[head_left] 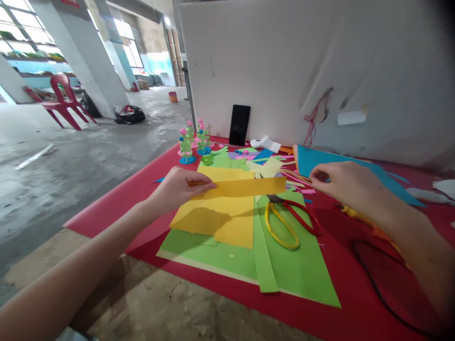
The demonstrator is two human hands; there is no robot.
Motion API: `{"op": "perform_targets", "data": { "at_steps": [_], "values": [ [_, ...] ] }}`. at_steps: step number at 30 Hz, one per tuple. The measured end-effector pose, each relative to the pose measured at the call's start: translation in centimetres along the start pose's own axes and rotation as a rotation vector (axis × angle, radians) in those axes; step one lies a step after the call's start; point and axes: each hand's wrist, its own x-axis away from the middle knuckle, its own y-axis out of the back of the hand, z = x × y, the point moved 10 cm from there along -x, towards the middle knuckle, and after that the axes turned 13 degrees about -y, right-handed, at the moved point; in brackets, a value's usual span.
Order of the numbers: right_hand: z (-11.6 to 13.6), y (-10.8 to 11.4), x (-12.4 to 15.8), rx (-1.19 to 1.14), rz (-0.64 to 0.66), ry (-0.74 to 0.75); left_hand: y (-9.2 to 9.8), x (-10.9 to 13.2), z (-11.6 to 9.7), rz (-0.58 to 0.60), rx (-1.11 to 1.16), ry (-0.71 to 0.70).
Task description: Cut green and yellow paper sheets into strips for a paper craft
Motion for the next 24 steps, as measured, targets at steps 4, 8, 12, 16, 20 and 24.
{"op": "perform_targets", "data": {
  "at_steps": [4, 8, 12, 16, 20, 24],
  "values": [
    [2.5, -0.9, 0.8, 0.005, 0.007, 0.102, -1.1, 0.0, 0.3, 0.094, -0.016, -0.057],
    [7.2, -4.4, 3.2, -0.164, 0.203, 0.332, -2.4, 0.2, -0.6, 0.146, -0.011, -0.159],
    [7.7, -5.5, 3.7, -0.234, 0.286, 0.308, -3.3, 0.6, -0.2, 0.123, 0.152, -0.047],
    [5.5, -4.9, 2.5, -0.498, 0.367, 0.075, -3.5, 1.2, 2.2, -0.158, 0.706, 0.249],
    [4.0, -6.5, 2.6, -0.783, 0.491, -0.193, -5.8, 1.0, 0.4, -0.140, 1.079, 0.232],
    [6.1, -8.9, 4.5, -0.751, 0.625, -0.183, -10.0, 2.5, -2.1, 0.215, 1.007, 0.226]
  ]
}}
